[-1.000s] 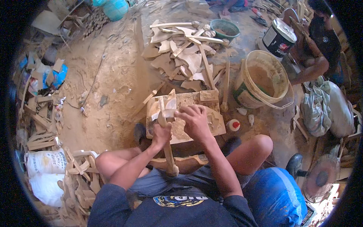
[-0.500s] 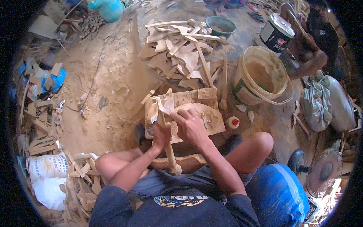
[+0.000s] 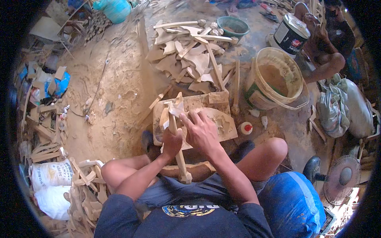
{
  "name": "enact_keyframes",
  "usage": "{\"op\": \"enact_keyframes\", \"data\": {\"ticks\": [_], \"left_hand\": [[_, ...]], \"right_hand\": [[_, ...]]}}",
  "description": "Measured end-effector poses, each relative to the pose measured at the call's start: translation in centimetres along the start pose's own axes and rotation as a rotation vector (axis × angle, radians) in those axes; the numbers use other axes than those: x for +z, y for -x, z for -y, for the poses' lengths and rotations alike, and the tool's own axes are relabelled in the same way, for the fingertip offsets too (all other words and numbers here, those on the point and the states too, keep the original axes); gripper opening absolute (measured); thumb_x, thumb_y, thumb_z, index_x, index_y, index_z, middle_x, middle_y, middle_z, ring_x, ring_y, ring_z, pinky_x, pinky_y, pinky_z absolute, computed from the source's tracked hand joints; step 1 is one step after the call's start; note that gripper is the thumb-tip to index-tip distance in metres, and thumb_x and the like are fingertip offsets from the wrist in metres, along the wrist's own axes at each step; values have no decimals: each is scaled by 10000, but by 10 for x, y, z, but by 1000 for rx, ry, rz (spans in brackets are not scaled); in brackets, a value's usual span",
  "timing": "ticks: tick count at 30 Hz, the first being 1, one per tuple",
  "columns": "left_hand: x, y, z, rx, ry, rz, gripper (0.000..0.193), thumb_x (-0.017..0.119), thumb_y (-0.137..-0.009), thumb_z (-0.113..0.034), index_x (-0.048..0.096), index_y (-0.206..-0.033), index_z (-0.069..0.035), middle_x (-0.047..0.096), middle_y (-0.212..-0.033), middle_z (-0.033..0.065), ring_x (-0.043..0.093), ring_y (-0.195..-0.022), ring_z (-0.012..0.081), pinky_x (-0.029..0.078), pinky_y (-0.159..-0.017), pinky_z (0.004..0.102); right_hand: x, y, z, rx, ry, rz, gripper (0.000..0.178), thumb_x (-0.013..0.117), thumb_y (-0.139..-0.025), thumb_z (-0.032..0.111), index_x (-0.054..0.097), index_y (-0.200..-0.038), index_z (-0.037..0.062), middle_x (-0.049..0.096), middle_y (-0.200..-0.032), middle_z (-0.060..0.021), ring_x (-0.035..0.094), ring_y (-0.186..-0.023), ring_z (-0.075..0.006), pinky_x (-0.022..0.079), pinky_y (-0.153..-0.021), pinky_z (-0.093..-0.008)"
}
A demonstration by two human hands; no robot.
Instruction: The person spreads wood paste onto wooden pieces using a small wooden spatula, then attaches a wooden handle to a wooden axe piece and smooths the paste over the joint with their fingers.
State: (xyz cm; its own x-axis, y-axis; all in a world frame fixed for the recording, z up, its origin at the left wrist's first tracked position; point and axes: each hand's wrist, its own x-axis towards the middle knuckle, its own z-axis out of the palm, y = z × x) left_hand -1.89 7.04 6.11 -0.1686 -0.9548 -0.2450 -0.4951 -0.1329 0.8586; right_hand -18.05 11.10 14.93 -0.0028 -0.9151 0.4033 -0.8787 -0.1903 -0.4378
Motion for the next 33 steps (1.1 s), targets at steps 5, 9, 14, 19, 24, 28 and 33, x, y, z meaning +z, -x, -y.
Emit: {"op": "enact_keyframes", "data": {"ticks": [5,9,14,19,24,28,33], "left_hand": [[3,-2,8,112,163,-111,275,619,-946,-114,703,-1111,90,742,-852,239,777,-881,338,577,-772,449],[2,-4,22,183,122,-79,303,646,-947,-206,640,-1062,74,663,-740,155,693,-630,283,545,-578,436],[10,-4,21,82,92,-58,235,630,-934,-159,640,-963,74,669,-723,203,724,-668,341,537,-588,472],[12,-2,21,357,-25,-252,240,630,-937,-139,639,-835,78,661,-692,280,749,-753,446,520,-618,510],[11,-7,42,179,162,-89,170,630,-949,-126,641,-893,35,588,-608,156,640,-540,298,517,-536,444],[-6,-5,-14,-191,587,102,165,668,-932,-107,524,-873,-51,467,-640,-8,448,-427,124,391,-393,332],[-28,-7,-19,-228,854,298,179,665,-924,-78,500,-858,-98,410,-600,-15,405,-415,129,363,-381,333]], "right_hand": [[-8,15,-4,-132,215,89,470,701,-802,71,757,-1258,169,691,-1169,-79,650,-1119,-275,547,-787,-414],[-14,2,-11,-14,93,63,432,703,-807,73,780,-1221,167,697,-1170,-75,651,-1116,-274,553,-824,-424],[-5,-7,-11,-29,84,-47,445,713,-816,92,780,-1247,179,689,-1236,-76,647,-1120,-285,553,-893,-435],[-5,9,-4,-109,213,36,485,723,-792,121,767,-1271,185,667,-1288,-75,637,-1165,-293,546,-883,-459],[-20,7,-14,-67,43,84,451,739,-782,73,790,-1218,174,721,-1197,-103,680,-1072,-270,572,-851,-422],[-25,-3,-25,120,-246,-95,372,685,-896,-16,786,-1231,110,751,-1141,-155,716,-1005,-300,586,-858,-395],[-24,-1,-14,88,-372,-244,376,675,-954,-4,752,-1306,102,731,-1182,-167,700,-1058,-362,585,-879,-437]]}}
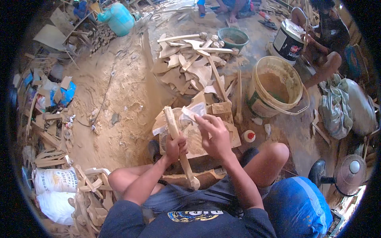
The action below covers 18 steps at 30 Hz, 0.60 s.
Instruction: The person spreads wood paste onto wooden pieces using a small wooden spatula, then attaches a wooden handle to a wooden axe piece and smooths the paste over the joint with their fingers.
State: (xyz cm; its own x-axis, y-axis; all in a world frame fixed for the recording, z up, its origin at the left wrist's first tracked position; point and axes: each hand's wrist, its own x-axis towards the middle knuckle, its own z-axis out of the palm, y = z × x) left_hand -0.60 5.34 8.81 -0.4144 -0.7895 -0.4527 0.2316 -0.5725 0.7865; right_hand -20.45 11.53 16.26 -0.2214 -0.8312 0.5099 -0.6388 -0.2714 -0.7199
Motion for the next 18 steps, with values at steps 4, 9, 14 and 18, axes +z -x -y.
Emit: {"op": "enact_keyframes", "data": {"ticks": [4,9,14,18], "left_hand": [[4,3,0,53,-7,212,194,676,-926,-52,498,-870,-106,425,-602,-7,445,-422,138,387,-384,325],[9,6,2,40,-60,238,184,680,-926,-31,514,-893,-103,445,-606,4,477,-427,144,407,-387,324],[10,4,8,134,70,240,160,657,-918,-4,544,-842,-88,449,-599,-20,462,-432,103,385,-390,299],[6,2,-1,64,62,166,143,652,-911,-5,559,-842,-88,460,-598,-16,467,-434,110,402,-397,305]], "right_hand": [[2,2,12,-161,231,54,520,690,-861,-6,716,-1363,128,695,-1176,-149,679,-979,-357,584,-850,-450],[8,4,12,-200,315,33,567,695,-811,28,703,-1369,127,673,-1188,-152,654,-979,-350,580,-832,-449],[14,17,23,-160,252,100,519,687,-843,1,726,-1342,136,681,-1228,-137,660,-974,-352,587,-788,-448],[-6,11,26,-67,170,158,437,712,-879,7,743,-1299,124,707,-1175,-126,680,-998,-356,595,-804,-438]]}}
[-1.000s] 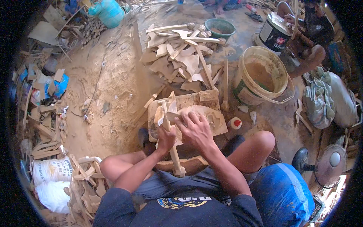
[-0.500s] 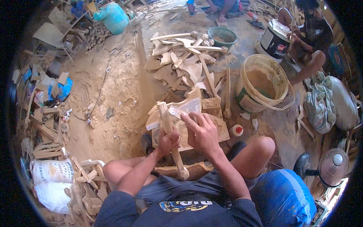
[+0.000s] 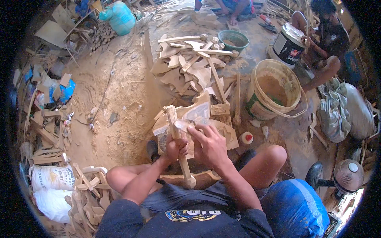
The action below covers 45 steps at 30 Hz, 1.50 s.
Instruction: The person spreads wood paste onto wooden pieces using a small wooden spatula, then attaches a wooden handle to a wooden axe piece and smooths the paste over the joint with their fingers.
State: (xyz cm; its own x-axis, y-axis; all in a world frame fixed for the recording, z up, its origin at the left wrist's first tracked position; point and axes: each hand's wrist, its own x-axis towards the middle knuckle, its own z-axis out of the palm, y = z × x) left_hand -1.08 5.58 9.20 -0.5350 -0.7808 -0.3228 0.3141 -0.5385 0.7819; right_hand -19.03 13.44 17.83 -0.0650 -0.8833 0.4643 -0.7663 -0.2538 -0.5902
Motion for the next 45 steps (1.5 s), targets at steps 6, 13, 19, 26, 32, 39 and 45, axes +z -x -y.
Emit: {"op": "enact_keyframes", "data": {"ticks": [6,13,19,26,32,39,45], "left_hand": [[2,-3,-3,62,-78,87,99,636,-881,-2,574,-840,-67,513,-623,5,488,-450,128,432,-406,319],[-13,-5,-75,175,-173,-82,89,658,-904,-63,610,-977,-44,553,-668,4,486,-474,134,438,-464,297],[-19,8,-114,311,-147,31,318,530,-903,-290,539,-1125,-63,562,-930,53,546,-715,171,498,-692,359],[-26,4,-129,404,192,33,538,518,-943,-547,602,-1147,-56,589,-994,118,575,-821,233,491,-834,394],[-17,6,-148,533,42,30,649,381,-1021,-605,661,-1098,-25,693,-1022,185,624,-847,256,514,-840,397],[0,-9,-151,558,-65,-50,881,227,-1070,-738,707,-1102,0,733,-985,215,664,-826,249,523,-833,377],[3,-3,-158,536,-51,-108,922,235,-1088,-700,763,-1095,56,770,-1002,213,728,-821,270,575,-858,413]], "right_hand": [[4,-6,-5,-48,82,-134,390,705,-892,34,757,-1268,120,724,-1127,-105,703,-974,-328,607,-784,-435],[-26,-9,-23,538,-824,-95,369,476,-1160,196,649,-1372,-52,753,-1063,-109,616,-628,-102,467,-499,-239],[-50,-8,-18,560,-1063,-63,400,526,-1142,237,628,-1399,-52,754,-1031,-125,622,-605,-131,456,-478,-259],[-72,-7,-39,517,-577,5,332,611,-1089,187,727,-1326,-14,752,-950,-56,615,-666,-96,459,-595,-239],[-64,24,-64,485,54,93,250,688,-974,130,787,-1176,22,765,-1037,-260,751,-982,-395,576,-895,-452],[8,119,-71,589,282,388,193,595,-957,99,751,-1004,-5,711,-984,-343,694,-940,-495,563,-883,-560],[20,112,-58,545,294,292,254,592,-983,120,689,-1165,-29,710,-872,-346,729,-891,-495,557,-819,-591]]}}
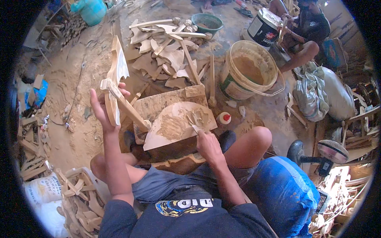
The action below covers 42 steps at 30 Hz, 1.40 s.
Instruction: The person spreads wood paste onto wooden pieces using a small wooden spatula, then attaches a wooden handle to a wooden axe piece and smooths the paste over the joint with their fingers.
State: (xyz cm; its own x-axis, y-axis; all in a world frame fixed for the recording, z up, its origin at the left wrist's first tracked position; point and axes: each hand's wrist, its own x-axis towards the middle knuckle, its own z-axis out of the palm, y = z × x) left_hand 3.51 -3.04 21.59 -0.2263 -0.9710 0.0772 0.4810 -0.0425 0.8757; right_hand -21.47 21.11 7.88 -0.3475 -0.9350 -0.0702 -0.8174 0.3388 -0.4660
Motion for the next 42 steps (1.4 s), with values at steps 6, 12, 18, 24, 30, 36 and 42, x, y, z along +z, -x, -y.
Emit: {"op": "enact_keyframes", "data": {"ticks": [6,12,18,24,30,36,42], "left_hand": [[-1,1,-8,-16,112,11,919,207,-1066,-690,718,-1151,69,733,-1060,225,693,-924,343,455,-1020,457],[-6,-4,-11,80,17,-43,921,211,-1065,-689,698,-1186,84,727,-1053,244,694,-921,353,470,-1003,461],[-23,-13,4,74,52,-64,908,275,-1072,-690,660,-1264,109,709,-1176,270,699,-935,359,542,-943,503],[-11,-13,-2,121,-27,-65,830,279,-1096,-606,735,-1068,87,740,-1042,268,718,-870,354,568,-916,461],[-9,-18,5,120,-61,-138,794,276,-1104,-573,730,-1085,78,740,-1019,245,719,-857,319,598,-892,440],[-15,-18,1,143,-91,-96,739,273,-1120,-533,705,-1143,67,732,-1007,239,707,-846,317,591,-866,442],[-6,-15,-5,159,-47,-226,687,308,-1132,-565,661,-1146,24,711,-990,217,689,-807,302,564,-881,453]], "right_hand": [[15,-17,28,62,-369,34,259,540,-1046,164,669,-1177,-18,720,-891,-313,729,-870,-479,566,-771,-545],[86,2,25,208,-597,98,530,748,-934,186,526,-1373,-12,640,-1153,-302,678,-1012,-490,564,-883,-550],[96,8,22,141,-493,-35,596,759,-859,54,426,-1348,-17,393,-1299,-333,591,-1061,-598,548,-948,-607],[91,6,15,248,-559,-139,531,771,-923,210,464,-1294,-15,506,-1243,-303,565,-1162,-547,508,-1010,-583],[49,18,21,350,-324,148,473,757,-924,277,553,-1247,-2,559,-1240,-312,689,-1004,-545,585,-894,-588],[-165,-64,0,-110,20,-187,153,676,-945,249,682,-986,101,685,-950,-164,746,-893,-391,611,-734,-530],[-236,-253,-141,131,309,-114,227,621,-900,154,764,-949,-16,759,-1064,-273,753,-996,-440,611,-845,-520]]}}
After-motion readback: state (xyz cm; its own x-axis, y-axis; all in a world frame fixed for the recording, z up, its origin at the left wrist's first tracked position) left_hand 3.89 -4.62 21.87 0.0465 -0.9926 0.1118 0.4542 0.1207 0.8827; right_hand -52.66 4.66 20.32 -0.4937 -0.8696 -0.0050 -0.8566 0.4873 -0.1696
